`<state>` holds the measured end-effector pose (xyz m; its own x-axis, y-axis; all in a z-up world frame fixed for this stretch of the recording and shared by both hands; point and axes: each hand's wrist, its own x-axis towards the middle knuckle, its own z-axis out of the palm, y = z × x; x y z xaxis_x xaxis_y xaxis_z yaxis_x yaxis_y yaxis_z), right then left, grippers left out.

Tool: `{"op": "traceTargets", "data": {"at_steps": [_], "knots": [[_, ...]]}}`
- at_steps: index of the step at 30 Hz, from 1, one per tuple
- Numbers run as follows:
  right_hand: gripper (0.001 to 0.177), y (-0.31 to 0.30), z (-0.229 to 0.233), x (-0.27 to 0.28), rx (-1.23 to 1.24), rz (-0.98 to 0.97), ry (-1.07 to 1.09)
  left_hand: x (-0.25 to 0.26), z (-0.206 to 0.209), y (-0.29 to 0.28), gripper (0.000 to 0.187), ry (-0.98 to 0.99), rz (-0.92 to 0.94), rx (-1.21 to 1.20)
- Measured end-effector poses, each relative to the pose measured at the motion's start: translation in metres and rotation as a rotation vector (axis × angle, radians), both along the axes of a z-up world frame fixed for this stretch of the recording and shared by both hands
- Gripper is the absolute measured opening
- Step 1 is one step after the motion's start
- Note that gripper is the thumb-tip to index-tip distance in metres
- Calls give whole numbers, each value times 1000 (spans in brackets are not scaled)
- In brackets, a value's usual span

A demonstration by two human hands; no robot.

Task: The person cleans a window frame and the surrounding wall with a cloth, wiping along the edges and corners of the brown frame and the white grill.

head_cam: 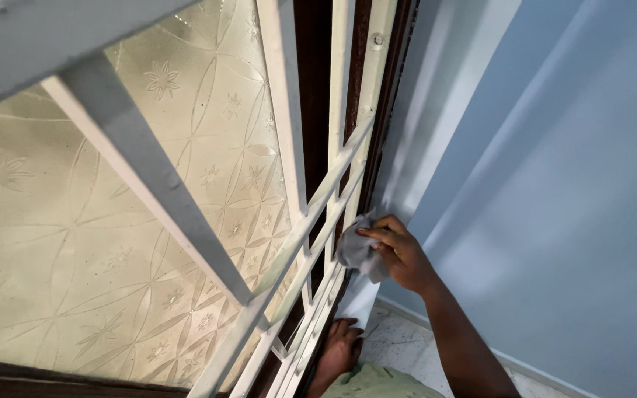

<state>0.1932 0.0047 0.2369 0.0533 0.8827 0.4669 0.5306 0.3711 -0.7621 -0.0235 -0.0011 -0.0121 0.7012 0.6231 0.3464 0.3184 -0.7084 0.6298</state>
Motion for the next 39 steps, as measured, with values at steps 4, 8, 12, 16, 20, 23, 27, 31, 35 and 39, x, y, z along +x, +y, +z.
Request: {"op": "traceTargets", "data": {"at_steps": [4, 8, 12, 16, 20, 23, 27, 31, 35, 39], "knots": [[46, -10, 14, -15, 60, -4, 79, -1, 7, -2, 23, -22, -1, -29], [46, 4, -3, -48, -238, -151, -120, -1, 7, -1, 22, -16, -8, 9], [40, -3, -29, -63, 104, -169, -242, 3, 7, 2, 21, -17, -24, 36], [44, 8, -39, -51, 108, -213, -383, 3, 6, 2, 21, 3, -13, 29], [55, 29, -38, -39, 205, -416, -536, 3, 6, 1, 22, -46, 2, 14], [55, 27, -35, -44, 241, -462, -516, 1, 11, 1, 21, -25, 4, 14], [41, 9, -37, -65, 44, -339, -459, 4, 10, -1, 20, -2, -1, 2], [37, -4, -34, -73, 218, -322, -430, 5, 7, -1, 21, 19, -3, -4], [44, 11, -33, -66, 354, -360, -536, 6, 7, 1, 21, 8, -20, 15], [52, 28, -32, -43, 354, -475, -624, 8, 2, -1, 19, -5, -1, 5]]}}
